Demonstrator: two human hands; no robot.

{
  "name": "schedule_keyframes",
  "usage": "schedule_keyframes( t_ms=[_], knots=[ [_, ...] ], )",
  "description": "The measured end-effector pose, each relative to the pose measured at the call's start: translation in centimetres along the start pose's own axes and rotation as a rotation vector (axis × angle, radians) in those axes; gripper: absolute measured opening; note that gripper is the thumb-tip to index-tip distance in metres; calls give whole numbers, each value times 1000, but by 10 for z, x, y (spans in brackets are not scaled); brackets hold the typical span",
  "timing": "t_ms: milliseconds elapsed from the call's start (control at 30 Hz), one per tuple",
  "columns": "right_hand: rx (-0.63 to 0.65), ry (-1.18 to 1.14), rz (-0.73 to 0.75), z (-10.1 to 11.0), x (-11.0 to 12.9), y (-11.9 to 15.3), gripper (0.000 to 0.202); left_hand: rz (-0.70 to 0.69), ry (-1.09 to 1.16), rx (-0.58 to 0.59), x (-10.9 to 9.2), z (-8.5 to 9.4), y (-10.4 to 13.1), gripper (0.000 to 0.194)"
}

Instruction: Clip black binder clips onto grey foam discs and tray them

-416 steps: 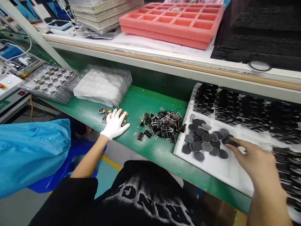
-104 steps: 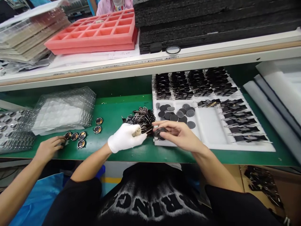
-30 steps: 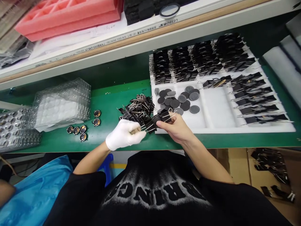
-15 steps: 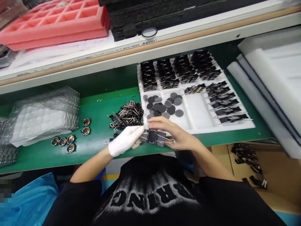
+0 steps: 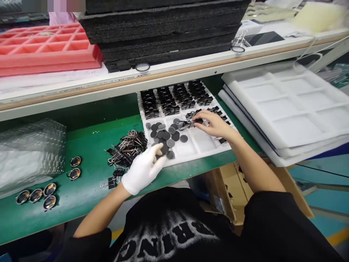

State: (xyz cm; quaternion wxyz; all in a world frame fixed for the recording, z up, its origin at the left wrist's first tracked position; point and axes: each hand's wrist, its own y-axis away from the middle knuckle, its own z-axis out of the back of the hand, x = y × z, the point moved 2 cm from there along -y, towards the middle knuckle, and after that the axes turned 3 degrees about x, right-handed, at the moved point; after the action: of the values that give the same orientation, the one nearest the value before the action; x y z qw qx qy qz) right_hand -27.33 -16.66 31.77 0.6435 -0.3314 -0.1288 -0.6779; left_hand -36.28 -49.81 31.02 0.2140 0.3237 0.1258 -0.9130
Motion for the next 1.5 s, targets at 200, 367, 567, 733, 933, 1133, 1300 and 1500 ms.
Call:
schedule_keyframes(
  t_ms=[200,367,567,733,933,1133,1300,1500],
  knots=[
    [0,397,-150,5,-76,-8,33,15,1,49,7,4,25,35],
    [10,490,-96,4,-93,-4,41,57,-5,42,18,10,50,32],
    [-22,616,-70,3,-73,0,43,123,45,-150,35,32,89,30],
    [64,688,76,-43,-22,10,46,248,-13,-498,75,60,119,32],
    [211,569,190,-83,-15,24,36,684,-524,-643,150,113,156,43],
    [175,149,10,-77,33,9,37,919,-721,-181,190,137,144,66],
    [182,-599,-298,-117,97,2,43,986,-698,-70,201,143,105,55],
    [249,-1322,-508,-169,140,-4,39,821,-537,-124,218,135,79,58]
  ],
)
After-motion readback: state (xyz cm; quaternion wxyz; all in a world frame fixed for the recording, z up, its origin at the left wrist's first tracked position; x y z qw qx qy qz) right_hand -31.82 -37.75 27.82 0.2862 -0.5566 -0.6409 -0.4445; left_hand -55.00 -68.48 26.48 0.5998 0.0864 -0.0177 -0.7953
